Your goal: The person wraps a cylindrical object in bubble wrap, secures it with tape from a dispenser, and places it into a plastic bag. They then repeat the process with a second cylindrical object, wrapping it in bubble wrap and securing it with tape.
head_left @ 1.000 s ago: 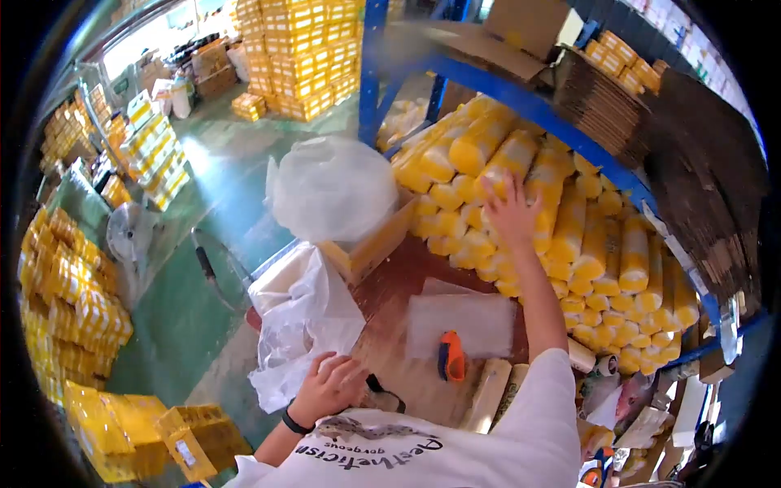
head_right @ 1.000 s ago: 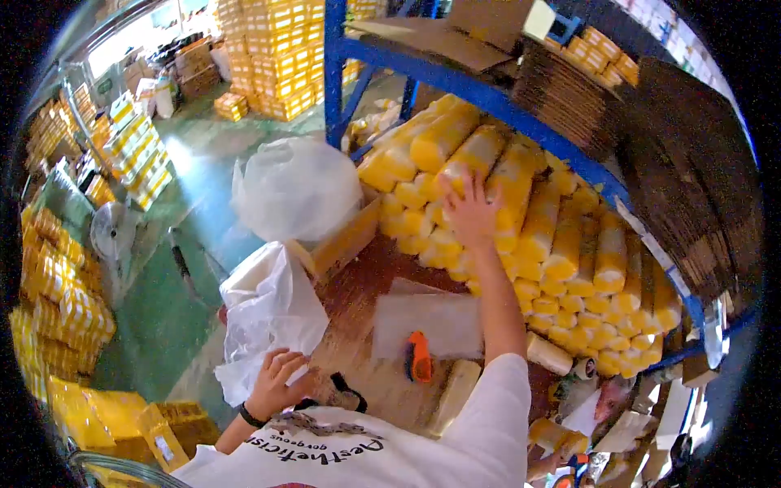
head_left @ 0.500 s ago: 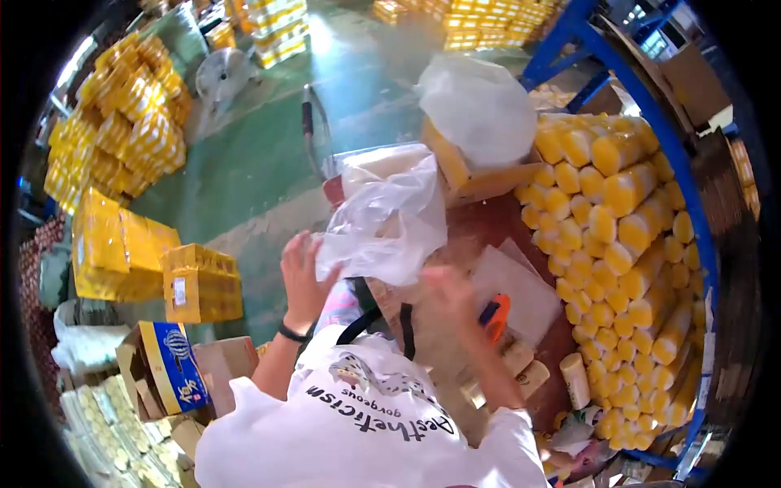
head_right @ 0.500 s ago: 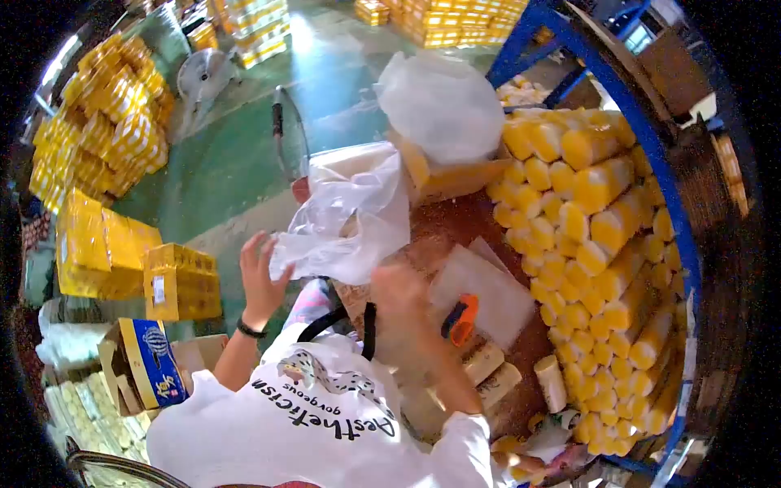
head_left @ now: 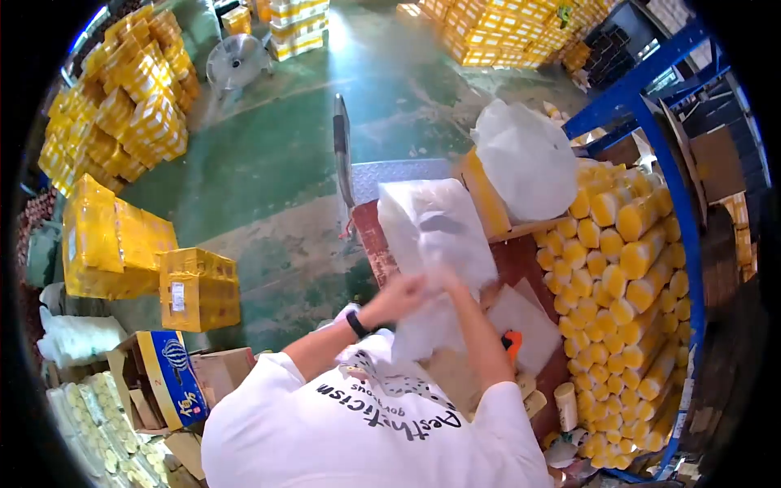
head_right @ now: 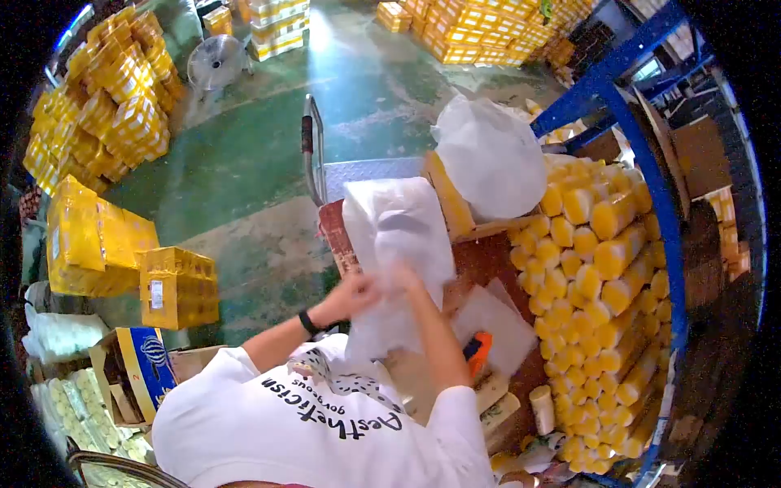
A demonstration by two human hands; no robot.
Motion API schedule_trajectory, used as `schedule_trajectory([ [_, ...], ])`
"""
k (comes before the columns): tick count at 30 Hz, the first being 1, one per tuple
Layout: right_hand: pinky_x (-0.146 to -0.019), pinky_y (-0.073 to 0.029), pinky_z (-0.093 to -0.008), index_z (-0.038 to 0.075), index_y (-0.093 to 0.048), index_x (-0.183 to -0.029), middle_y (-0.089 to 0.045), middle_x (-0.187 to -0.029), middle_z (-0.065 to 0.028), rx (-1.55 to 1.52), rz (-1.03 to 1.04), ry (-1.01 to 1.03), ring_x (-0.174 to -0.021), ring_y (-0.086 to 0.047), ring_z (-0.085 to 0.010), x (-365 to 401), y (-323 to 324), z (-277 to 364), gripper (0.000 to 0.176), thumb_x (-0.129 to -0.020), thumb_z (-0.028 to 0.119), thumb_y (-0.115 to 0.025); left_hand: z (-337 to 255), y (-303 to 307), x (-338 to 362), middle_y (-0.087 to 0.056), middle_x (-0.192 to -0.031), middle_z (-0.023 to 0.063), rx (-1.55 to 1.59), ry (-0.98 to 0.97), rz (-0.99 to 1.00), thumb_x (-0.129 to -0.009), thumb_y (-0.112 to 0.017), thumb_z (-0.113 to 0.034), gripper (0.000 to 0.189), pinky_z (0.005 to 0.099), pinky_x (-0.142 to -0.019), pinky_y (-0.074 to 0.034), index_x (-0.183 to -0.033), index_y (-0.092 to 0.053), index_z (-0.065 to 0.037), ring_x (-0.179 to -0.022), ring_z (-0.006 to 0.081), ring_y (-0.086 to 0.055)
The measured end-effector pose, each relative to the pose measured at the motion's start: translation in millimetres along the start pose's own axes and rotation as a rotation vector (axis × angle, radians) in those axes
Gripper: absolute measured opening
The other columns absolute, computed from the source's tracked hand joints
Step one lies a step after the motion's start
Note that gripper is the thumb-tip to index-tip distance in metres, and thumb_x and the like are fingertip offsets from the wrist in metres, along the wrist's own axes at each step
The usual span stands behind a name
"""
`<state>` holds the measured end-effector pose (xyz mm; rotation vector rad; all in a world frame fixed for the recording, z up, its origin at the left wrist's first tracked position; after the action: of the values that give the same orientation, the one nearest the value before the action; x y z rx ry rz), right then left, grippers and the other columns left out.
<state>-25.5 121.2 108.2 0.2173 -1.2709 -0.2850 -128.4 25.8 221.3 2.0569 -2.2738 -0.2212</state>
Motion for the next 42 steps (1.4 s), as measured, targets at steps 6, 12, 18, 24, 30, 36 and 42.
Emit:
schedule_trajectory([
  [6,-0.077,-0.051,-0.0392,0.008,-0.061,-0.1,-0.06,-0.103,-0.0096,0.172,-0.18,0.093,-0.1,-0.058,-0.0222,29,-3,-42,0.027,-0.081,0.026,-0.061,-68,-54,45,-0.057,-0.07,0.0064,0.251,-0.155,0.79,-0.087,-0.052,-0.005,0.006,0.0307,-0.062,-0.044,-0.091,-0.055,-0.001,-0.065,0.0194,-0.055],
  [12,-0.078,-0.051,-0.0404,0.008,-0.058,-0.103,-0.06,-0.104,-0.0098,0.178,-0.221,0.058,-0.099,-0.058,-0.0231,44,9,-75,0.029,-0.082,0.028,-0.06,-78,3,9,-0.062,-0.106,0.0082,0.518,-0.182,0.781,-0.096,-0.053,-0.022,0.027,0.0303,-0.076,-0.046,-0.113,-0.06,-0.003,-0.093,0.0162,-0.057],
  [18,-0.078,-0.051,-0.0416,0.008,-0.056,-0.106,-0.059,-0.104,-0.01,0.125,-0.221,0.052,-0.099,-0.058,-0.024,33,20,-80,0.032,-0.083,0.03,-0.059,144,137,-51,-0.045,-0.128,0.0163,-0.423,0.148,-0.452,-0.062,-0.07,-0.006,0.082,0.0373,-0.101,-0.035,-0.137,-0.037,-0.008,-0.118,0.034,-0.045],
  [24,-0.078,-0.051,-0.0428,0.009,-0.054,-0.108,-0.058,-0.105,-0.0102,0.057,-0.204,0.046,-0.098,-0.059,-0.0249,32,28,-94,0.034,-0.084,0.032,-0.057,184,117,-86,-0.062,-0.107,0.0138,-0.275,0.014,0.025,-0.066,-0.076,-0.01,0.041,0.0391,-0.078,-0.05,-0.105,-0.064,-0.009,-0.092,0.0324,-0.062],
  [30,-0.079,-0.051,-0.044,0.009,-0.052,-0.111,-0.057,-0.106,-0.0103,0.003,-0.216,0.048,-0.097,-0.059,-0.0258,40,27,-105,0.036,-0.086,0.035,-0.056,217,119,-78,-0.065,-0.091,0.0203,-0.389,0.134,-0.021,-0.072,-0.065,-0.014,0.022,0.0469,-0.076,-0.05,-0.093,-0.064,-0.006,-0.088,0.04,-0.061],
  [36,-0.079,-0.051,-0.0451,0.01,-0.05,-0.114,-0.057,-0.107,-0.0105,-0.27,-0.529,0.328,-0.097,-0.059,-0.0267,75,34,-74,0.038,-0.087,0.037,-0.055,211,169,-66,-0.065,-0.086,0.0217,-0.553,0.375,-0.376,-0.071,-0.057,-0.009,0.024,0.0514,-0.074,-0.049,-0.094,-0.059,-0.007,-0.085,0.0423,-0.061],
  [42,-0.081,-0.051,-0.0451,0.011,-0.045,-0.12,-0.054,-0.111,-0.0109,-1.033,-1.311,0.883,-0.098,-0.058,-0.028,257,45,-40,0.046,-0.086,0.042,-0.054,212,216,-30,-0.064,-0.087,0.0185,-0.686,0.556,-0.501,-0.074,-0.053,-0.01,0.016,0.0498,-0.071,-0.049,-0.09,-0.058,-0.012,-0.084,0.0402,-0.061],
])
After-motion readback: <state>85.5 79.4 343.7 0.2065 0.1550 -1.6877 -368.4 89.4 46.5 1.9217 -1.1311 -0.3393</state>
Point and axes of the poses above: each hand's wrist, its own x-axis away from the middle knuckle, its own y-axis out of the back of the hand, z = x × y, the point moved 7 cm from there along -x, towards the middle knuckle
